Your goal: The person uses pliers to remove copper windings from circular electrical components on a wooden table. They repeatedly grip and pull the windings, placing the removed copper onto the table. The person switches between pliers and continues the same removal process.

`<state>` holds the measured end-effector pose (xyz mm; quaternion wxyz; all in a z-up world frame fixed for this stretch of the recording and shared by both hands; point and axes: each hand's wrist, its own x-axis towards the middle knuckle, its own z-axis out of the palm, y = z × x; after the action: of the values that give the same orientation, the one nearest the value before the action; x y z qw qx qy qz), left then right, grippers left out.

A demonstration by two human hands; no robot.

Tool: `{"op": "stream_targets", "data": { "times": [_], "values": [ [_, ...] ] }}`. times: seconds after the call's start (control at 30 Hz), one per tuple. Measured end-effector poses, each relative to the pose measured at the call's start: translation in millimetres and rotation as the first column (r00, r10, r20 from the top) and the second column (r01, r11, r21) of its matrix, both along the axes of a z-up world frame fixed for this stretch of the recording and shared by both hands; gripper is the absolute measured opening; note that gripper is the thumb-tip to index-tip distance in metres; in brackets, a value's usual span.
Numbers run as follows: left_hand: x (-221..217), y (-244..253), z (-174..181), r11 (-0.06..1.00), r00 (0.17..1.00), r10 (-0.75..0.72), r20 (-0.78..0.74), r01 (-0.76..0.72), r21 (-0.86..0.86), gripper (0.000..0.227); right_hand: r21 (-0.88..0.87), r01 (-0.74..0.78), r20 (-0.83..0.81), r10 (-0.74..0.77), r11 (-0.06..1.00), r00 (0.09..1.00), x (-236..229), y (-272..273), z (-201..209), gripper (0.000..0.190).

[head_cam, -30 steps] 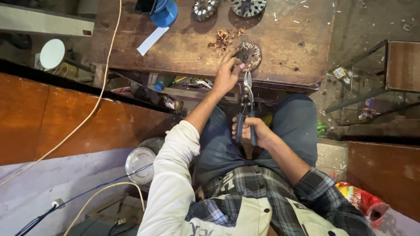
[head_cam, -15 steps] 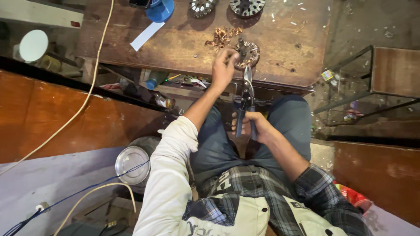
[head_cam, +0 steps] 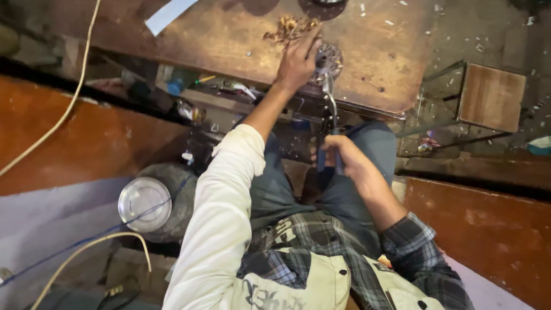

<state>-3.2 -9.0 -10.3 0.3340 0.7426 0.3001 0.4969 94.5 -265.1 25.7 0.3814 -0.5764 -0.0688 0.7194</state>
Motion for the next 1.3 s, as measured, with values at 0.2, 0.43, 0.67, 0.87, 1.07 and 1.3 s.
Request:
{"op": "stream_targets", "data": {
  "times": [0.2,0.43,0.67,0.87,1.07,1.3],
  "values": [
    [1.7,4.3,4.4,0.995,0.997,-0.034,0.067,0.028,0.096,0.038,0.15,-0.06,0.404,-0.006,0.987,0.915,5.6,4.2,-25.6,0.013],
    [1.6,3.8,11.5,0.997,0.999,-0.033,-0.024,0.031,-0.071,0.039,0.236,-0.155,0.789,-0.097,0.959,0.607,-10.2,13.7,-52.4,0.014],
    [-16.9,-25.2,25.6,0.986,0.972,0.157,0.176,-0.164,0.026,0.038,0.4,-0.17,0.768,-0.229,0.9,0.598,12.9,-4.9,-38.6,0.027],
    [-56.1,-79.0,2.0,0.988,0.99,0.137,-0.036,-0.134,0.081,0.078,0.33,-0.286,0.938,-0.28,0.9,0.203,76.5,29.8,52.8,0.037],
    [-39.1,-76.5,19.7,0.974,0.98,0.13,-0.15,-0.098,0.204,0.133,0.101,-0.107,0.858,-0.032,0.989,0.512,69.3,92.7,108.3,0.041],
    [-4.8,-50.1,36.8,0.995,0.926,0.034,-0.377,-0.068,-0.078,0.142,0.217,-0.052,0.593,-0.089,0.975,0.8,88.0,75.1,106.0,0.036]
  ]
}}
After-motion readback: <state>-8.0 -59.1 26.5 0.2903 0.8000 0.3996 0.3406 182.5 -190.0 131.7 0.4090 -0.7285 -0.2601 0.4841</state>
